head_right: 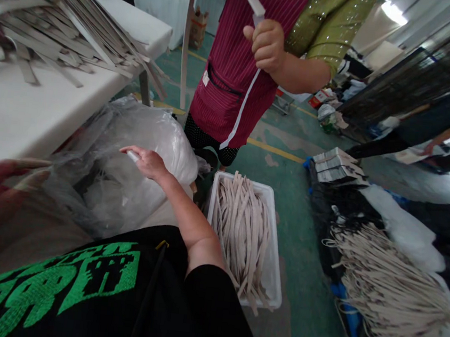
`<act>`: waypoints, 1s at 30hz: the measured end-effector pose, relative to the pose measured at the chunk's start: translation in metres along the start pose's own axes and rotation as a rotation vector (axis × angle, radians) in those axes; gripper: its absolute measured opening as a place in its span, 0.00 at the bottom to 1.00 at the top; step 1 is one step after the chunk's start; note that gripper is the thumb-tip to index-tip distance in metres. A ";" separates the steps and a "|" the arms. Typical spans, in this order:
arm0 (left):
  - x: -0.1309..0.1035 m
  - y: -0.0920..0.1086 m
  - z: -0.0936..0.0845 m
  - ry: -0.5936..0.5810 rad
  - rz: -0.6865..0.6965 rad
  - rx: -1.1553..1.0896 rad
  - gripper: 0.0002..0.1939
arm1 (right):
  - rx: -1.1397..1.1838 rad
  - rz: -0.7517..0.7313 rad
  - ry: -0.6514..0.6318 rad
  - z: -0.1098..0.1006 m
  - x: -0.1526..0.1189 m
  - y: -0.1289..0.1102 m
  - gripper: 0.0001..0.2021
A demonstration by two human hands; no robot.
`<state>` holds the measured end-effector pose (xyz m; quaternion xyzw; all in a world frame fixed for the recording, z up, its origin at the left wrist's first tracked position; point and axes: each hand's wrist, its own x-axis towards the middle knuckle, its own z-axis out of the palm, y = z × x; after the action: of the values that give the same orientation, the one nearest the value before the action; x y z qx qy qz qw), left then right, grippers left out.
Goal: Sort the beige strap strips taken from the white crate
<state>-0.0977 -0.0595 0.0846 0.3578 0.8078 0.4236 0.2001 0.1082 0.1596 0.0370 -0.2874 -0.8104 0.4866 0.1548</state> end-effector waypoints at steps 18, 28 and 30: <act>-0.009 0.001 0.085 -0.416 -0.367 -0.796 0.23 | 0.457 0.014 -0.067 0.037 0.065 0.000 0.12; -0.031 -0.024 0.085 -0.410 -0.431 -0.823 0.20 | 0.687 0.202 0.020 0.044 0.106 0.020 0.11; -0.032 -0.030 0.087 -0.440 -0.427 -0.731 0.20 | 0.709 0.206 0.023 0.043 0.111 0.021 0.12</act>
<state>-0.0344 -0.0476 0.0110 0.1714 0.5998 0.5436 0.5616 0.0047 0.2051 -0.0054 -0.3015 -0.5565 0.7468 0.2040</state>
